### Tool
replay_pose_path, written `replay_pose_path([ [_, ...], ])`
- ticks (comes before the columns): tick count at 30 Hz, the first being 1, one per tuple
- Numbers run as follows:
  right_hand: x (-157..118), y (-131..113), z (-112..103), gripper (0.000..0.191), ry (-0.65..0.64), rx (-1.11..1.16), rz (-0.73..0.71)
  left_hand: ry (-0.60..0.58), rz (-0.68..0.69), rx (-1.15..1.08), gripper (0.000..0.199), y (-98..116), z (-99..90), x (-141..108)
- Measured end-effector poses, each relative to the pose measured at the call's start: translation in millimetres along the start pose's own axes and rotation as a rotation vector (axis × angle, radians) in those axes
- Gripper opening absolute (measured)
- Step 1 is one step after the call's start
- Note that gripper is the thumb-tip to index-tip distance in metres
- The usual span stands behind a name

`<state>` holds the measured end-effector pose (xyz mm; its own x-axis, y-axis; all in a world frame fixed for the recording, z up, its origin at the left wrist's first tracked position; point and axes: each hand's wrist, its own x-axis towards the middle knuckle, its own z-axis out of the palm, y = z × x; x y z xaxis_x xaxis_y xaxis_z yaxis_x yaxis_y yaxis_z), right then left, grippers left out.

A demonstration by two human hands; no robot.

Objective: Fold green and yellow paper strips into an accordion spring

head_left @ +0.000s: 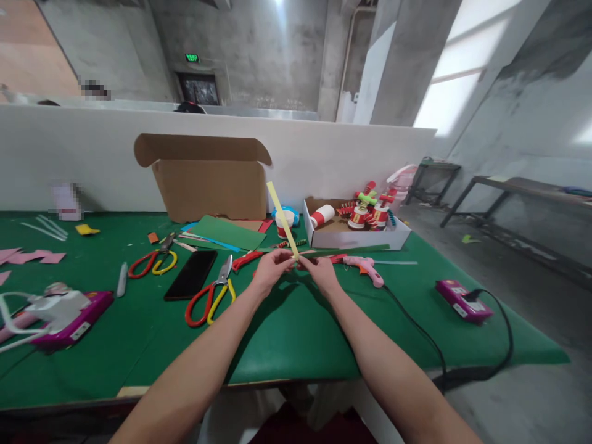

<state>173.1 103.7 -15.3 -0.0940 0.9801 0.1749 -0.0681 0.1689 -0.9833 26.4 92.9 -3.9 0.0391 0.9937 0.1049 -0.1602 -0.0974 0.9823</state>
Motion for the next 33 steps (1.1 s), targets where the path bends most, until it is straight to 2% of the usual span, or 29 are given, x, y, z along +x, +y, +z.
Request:
replay_pose_path([
  [5,-3.6,-1.7,2.8,0.025,-0.010,-0.111,-0.063,0.017,0.019,0.039,0.036,1.6,0.1,-0.7],
  [12,-4.0,-1.8,4.3,0.022,-0.014,-0.146,-0.086,0.075,0.024,0.055,0.034,2.3,-0.5,-0.7],
  [17,-1.0,3.5,4.3,0.029,-0.079,0.067,0.038,0.088,0.030,0.043,0.033,1.1,-2.4,0.1],
  [22,0.0,5.3,4.4,0.036,-0.071,0.254,0.164,0.076,0.032,0.013,0.032,1.1,-0.7,-0.4],
  [33,-6.6,-4.5,7.5,0.039,-0.050,0.281,0.164,0.046,0.014,0.003,0.034,2.5,0.0,-2.3],
])
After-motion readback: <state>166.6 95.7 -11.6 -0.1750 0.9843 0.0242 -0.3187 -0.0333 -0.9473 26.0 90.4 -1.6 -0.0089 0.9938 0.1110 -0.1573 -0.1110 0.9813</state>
